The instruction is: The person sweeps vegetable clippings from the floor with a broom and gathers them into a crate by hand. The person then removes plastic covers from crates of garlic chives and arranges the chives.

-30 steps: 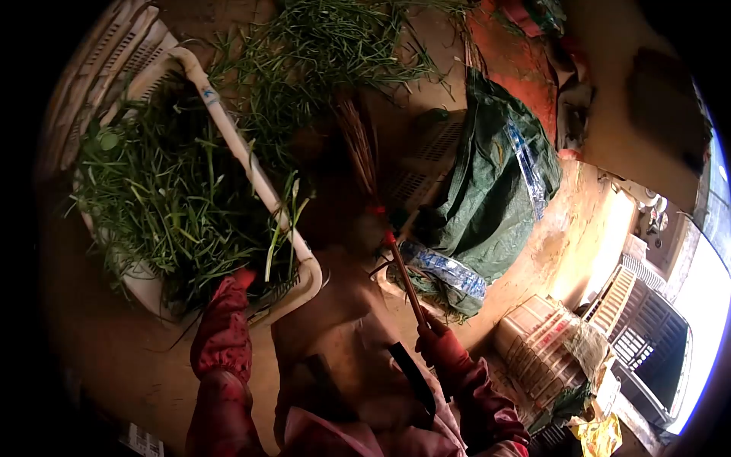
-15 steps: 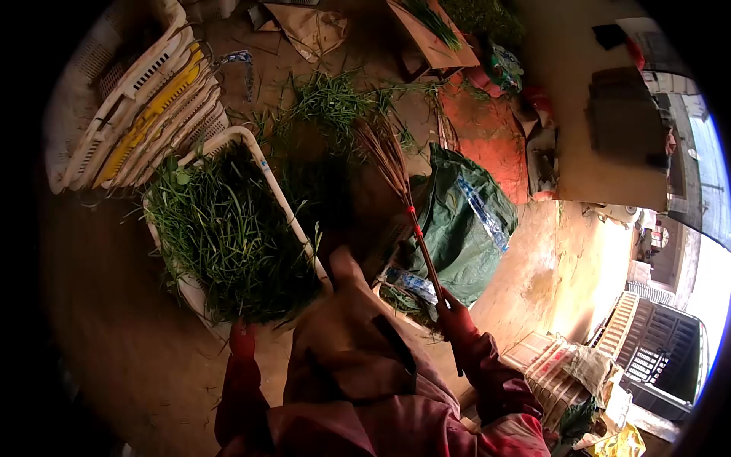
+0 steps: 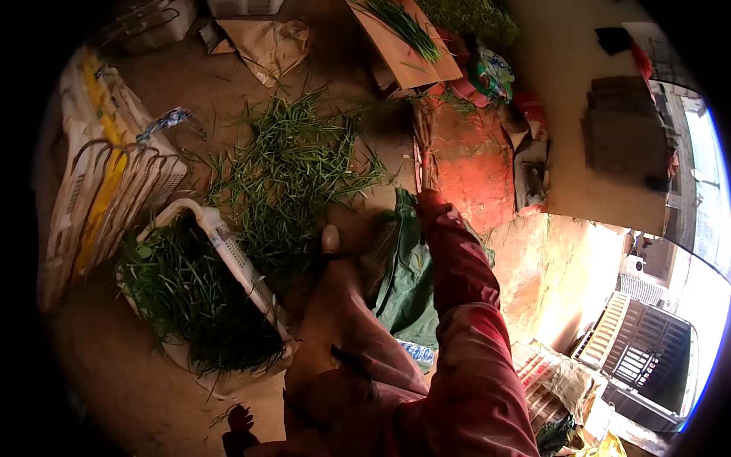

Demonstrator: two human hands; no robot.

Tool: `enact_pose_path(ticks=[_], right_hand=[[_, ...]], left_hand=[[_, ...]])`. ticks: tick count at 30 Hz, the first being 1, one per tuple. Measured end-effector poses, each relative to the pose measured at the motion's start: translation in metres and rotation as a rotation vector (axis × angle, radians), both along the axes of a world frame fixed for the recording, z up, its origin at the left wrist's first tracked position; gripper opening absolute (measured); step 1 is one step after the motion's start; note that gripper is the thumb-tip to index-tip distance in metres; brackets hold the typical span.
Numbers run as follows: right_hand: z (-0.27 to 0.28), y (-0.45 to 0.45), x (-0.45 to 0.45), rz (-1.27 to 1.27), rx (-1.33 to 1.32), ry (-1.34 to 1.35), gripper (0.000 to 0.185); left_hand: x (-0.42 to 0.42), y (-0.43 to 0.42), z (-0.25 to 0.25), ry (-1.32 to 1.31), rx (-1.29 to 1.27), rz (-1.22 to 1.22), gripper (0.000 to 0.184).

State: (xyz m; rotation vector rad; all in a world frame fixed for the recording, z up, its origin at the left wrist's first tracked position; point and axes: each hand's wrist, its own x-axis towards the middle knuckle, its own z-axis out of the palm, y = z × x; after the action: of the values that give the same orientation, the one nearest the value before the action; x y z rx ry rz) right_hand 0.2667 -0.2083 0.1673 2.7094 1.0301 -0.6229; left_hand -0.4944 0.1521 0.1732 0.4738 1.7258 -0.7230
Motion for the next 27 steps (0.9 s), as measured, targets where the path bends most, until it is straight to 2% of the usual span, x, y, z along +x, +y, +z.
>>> enact_pose_path(ticks=[1,2,3,4,5,6,7,8,9,10,12,13,14,16,18,19,23,24,26,27], right_hand=[[-0.039,-0.003,0.025,-0.106,-0.373,0.204,0.006],[-0.052,-0.007,0.024,-0.122,-0.387,0.215,0.006],[-0.059,-0.011,0.005,-0.383,-0.308,0.262,0.018],[-0.062,-0.014,-0.018,-0.639,-0.219,0.298,0.032],[-0.058,-0.022,-0.035,-0.894,-0.120,0.323,0.046],[-0.029,-0.035,-0.049,-1.362,-0.092,0.669,0.060],[-0.003,-0.041,-0.063,-1.296,-0.200,0.583,0.062],[0.024,-0.048,-0.077,-1.233,-0.313,0.499,0.063],[0.050,-0.055,-0.091,-1.176,-0.426,0.418,0.065],[0.088,-0.045,-0.090,-1.185,-0.485,0.429,0.063],[0.172,-0.022,-0.061,-1.304,-0.224,0.943,0.060],[0.180,-0.036,-0.062,-1.318,-0.202,0.932,0.060],[0.189,-0.053,-0.073,-1.263,-0.111,0.859,0.050],[0.209,-0.072,-0.083,-1.224,-0.014,0.770,0.046],[0.231,-0.081,-0.091,-1.498,0.007,0.775,0.037],[0.242,-0.085,-0.098,-1.434,0.057,0.695,0.046],[0.255,-0.101,-0.117,-1.648,0.274,0.619,0.049],[0.251,-0.108,-0.121,-1.653,0.299,0.620,0.049],[0.234,-0.120,-0.126,-1.797,0.470,0.598,0.048],[0.227,-0.122,-0.124,-1.841,0.527,0.587,0.048]], left_hand=[[0.060,-0.012,0.023,0.015,0.025,0.047,0.023],[0.101,-0.018,0.037,0.036,0.047,0.088,0.023],[0.099,-0.028,0.017,-0.182,-0.060,0.008,0.023],[0.096,-0.032,-0.001,-0.649,-0.229,0.174,0.023],[0.128,-0.042,-0.006,-0.563,-0.271,0.483,0.022],[0.181,-0.060,0.006,-0.452,0.031,0.080,0.017],[0.236,-0.062,0.017,-0.290,0.047,0.029,0.015],[0.256,-0.065,0.008,-0.349,0.033,0.124,0.021],[0.291,-0.067,-0.003,-0.393,0.021,-0.237,0.035],[0.321,-0.065,0.000,-0.403,0.020,-0.254,0.035],[0.371,-0.062,0.009,-0.579,0.132,-0.223,0.040],[0.375,-0.057,-0.010,-0.766,0.187,-0.220,0.039],[0.374,-0.052,-0.024,-0.789,0.182,-0.238,0.039],[0.419,-0.041,0.006,-0.607,0.207,-0.199,0.038],[0.432,-0.035,0.007,-0.620,0.212,-0.260,0.037],[0.430,-0.031,-0.006,-0.613,0.208,-0.335,0.036],[0.437,-0.006,-0.052,-0.563,0.231,-0.629,0.034],[0.454,-0.005,-0.037,-0.574,0.244,-0.644,0.034],[0.509,-0.013,0.025,-0.530,0.266,-0.588,0.035],[0.520,-0.009,0.027,-0.534,0.284,-0.608,0.035]])
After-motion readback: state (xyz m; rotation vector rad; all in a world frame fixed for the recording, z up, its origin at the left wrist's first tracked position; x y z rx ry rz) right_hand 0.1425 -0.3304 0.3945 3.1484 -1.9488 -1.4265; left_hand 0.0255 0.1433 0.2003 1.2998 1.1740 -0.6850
